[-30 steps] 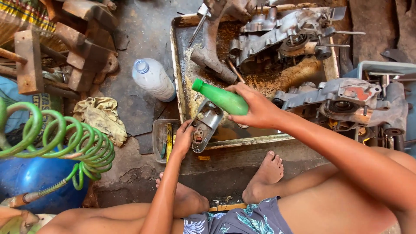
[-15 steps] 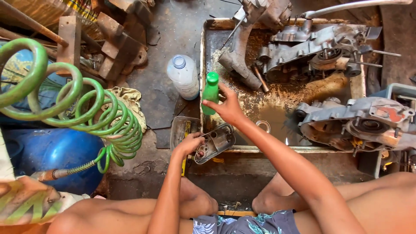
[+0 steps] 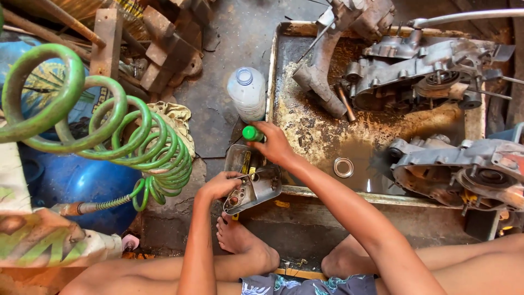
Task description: Cleaning a motorcycle cylinder head using a wire brush and cleaning fluid in a workshop.
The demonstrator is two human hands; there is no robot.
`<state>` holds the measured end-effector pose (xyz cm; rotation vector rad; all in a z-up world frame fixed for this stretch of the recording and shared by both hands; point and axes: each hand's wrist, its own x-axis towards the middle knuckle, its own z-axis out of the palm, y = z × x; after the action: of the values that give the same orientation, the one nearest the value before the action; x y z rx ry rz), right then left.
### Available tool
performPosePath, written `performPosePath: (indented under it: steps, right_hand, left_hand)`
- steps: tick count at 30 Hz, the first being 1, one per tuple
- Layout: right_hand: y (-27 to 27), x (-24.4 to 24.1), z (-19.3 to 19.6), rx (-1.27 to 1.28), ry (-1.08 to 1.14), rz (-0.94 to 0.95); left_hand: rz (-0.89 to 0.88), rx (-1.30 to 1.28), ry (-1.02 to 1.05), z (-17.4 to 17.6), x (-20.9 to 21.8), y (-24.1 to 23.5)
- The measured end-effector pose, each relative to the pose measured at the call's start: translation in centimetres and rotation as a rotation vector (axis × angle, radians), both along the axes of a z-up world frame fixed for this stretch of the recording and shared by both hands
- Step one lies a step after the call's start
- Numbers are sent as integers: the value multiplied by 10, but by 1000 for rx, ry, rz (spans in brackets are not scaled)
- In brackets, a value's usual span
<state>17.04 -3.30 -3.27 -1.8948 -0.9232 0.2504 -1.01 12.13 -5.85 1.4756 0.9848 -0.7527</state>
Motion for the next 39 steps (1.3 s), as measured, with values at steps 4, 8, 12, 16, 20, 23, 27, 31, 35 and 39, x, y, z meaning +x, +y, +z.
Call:
performPosePath:
  steps: [4,8,12,16,20,23,27,31,35,39]
  right_hand:
    - [13,7,-9,-98,31,-95]
    - [-1,5,16,-212,243,-165]
    - [-56,-9,-19,-112,481,-495]
    - [-84,-114,-3,-84,24,-705]
    - [-70,-176,-28,-628,58,-24]
    - [-51,-184,-14,-635,-253,-14]
    - [-43,-175,17,-450,-630,-48]
    - [-39,-179,11,-400,-634,-55]
    - [-39,-175,-6,-309,-669,-42]
    - [-43,-171,-25,-226,-704,-18]
  left_hand:
    - [73,-24,-43,-13,-12,22]
    - [53,33,-99,29,-18,20]
    - [154,-49,-155,-23,-20,45]
    - [128,-21,-190,0,-11,36]
    - [59,40,-254,44,14,4]
    - [17,36,-286,71,26,-13]
    - [-12,46,-302,86,35,-26]
    - [-29,53,-314,66,33,-24]
    - [33,31,-322,51,34,-19]
    - [153,-66,-358,65,34,-24]
